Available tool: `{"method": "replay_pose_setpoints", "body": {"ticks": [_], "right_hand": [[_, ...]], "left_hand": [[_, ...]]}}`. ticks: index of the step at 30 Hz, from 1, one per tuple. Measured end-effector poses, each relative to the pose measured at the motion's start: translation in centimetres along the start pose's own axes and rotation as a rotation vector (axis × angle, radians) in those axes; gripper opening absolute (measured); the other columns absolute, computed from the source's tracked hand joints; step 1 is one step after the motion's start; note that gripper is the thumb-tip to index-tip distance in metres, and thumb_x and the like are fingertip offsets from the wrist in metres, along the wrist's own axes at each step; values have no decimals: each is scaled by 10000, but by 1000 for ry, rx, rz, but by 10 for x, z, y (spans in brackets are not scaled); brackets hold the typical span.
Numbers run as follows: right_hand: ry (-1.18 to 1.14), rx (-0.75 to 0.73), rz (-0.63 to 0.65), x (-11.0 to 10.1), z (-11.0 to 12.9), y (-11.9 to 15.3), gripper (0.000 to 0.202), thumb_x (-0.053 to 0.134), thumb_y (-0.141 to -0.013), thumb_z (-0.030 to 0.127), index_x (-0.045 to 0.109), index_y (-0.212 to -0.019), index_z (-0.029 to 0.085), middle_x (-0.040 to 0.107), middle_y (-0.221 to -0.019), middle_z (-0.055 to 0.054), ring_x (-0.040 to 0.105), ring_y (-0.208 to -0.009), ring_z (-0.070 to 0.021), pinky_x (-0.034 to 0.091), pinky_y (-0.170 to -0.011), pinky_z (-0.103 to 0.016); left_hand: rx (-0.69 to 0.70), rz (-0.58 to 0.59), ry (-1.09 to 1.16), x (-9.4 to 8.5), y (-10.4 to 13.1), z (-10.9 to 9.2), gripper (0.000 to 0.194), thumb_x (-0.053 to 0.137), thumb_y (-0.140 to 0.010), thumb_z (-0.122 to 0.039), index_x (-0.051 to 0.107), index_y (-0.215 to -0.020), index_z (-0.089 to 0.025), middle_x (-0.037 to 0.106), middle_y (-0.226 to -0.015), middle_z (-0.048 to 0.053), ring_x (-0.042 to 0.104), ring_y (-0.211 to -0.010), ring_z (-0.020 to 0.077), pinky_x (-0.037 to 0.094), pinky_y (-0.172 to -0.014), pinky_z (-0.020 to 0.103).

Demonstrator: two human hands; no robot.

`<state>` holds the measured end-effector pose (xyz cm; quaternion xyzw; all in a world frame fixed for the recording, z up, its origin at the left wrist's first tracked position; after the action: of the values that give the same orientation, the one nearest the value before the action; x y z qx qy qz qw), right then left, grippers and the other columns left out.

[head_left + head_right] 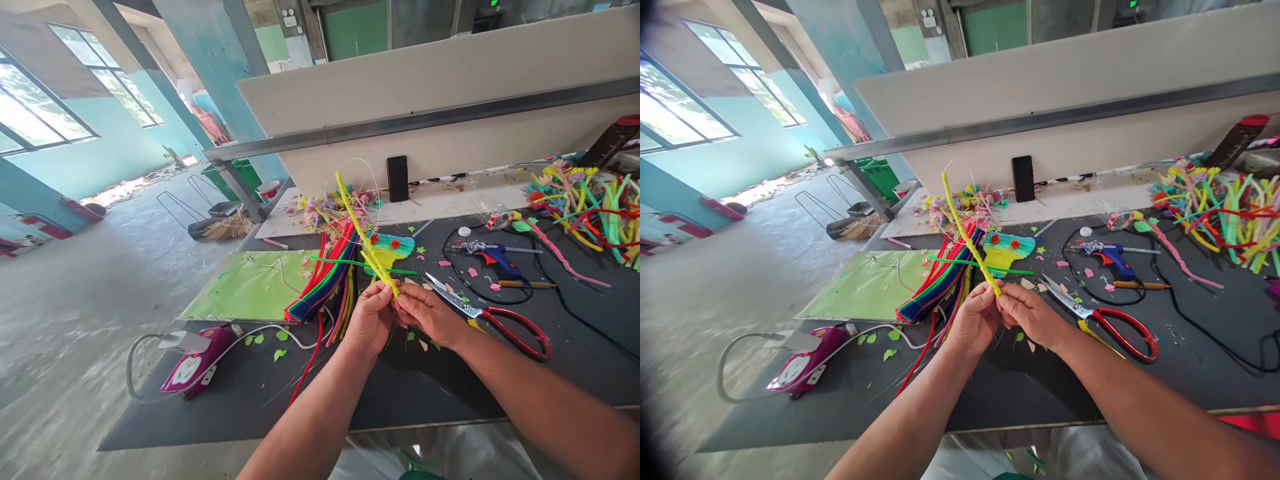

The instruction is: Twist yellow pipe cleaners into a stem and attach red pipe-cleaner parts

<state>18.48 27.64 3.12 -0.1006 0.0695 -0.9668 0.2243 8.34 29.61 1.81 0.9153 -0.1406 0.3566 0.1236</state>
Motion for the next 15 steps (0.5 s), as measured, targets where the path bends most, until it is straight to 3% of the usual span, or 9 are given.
{"method": "replay_pose_setpoints", "body": {"ticks": [6, 11, 15], "right_hand": [[48, 34, -66, 0, -4, -4, 308, 440, -908, 449, 465, -733, 196, 405, -629, 46, 374, -488, -83, 353, -507, -244], [703, -161, -318, -8, -2, -6, 152, 569, -846, 316, 539, -765, 191, 527, -651, 16, 484, -591, -127, 372, -564, -247], [1023, -269, -423, -10, -4, -1, 125, 578, -837, 219, 530, -726, 188, 576, -701, -17, 525, -671, -153, 382, -631, -260]], "left_hand": [[124, -30, -27, -2, -1, -5, 173, 738, -687, -248, 599, -688, -144, 561, -642, -16, 506, -561, 76, 407, -560, 205], [309, -147, -96, -6, -2, -7, 181, 733, -699, -217, 581, -638, -140, 543, -653, -25, 478, -613, 59, 376, -612, 182], [351, -145, -158, -2, -1, -5, 181, 736, -695, -206, 581, -623, -146, 538, -653, -22, 476, -635, 72, 372, -631, 197]]}}
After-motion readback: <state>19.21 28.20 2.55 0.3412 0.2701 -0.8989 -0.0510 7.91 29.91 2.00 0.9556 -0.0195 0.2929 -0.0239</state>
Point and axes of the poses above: each hand's wrist, its own y-axis away from the middle knuckle, its own x-axis out of the palm, z = x × y, the point moved 4 cm from there along -y, towards the middle knuckle
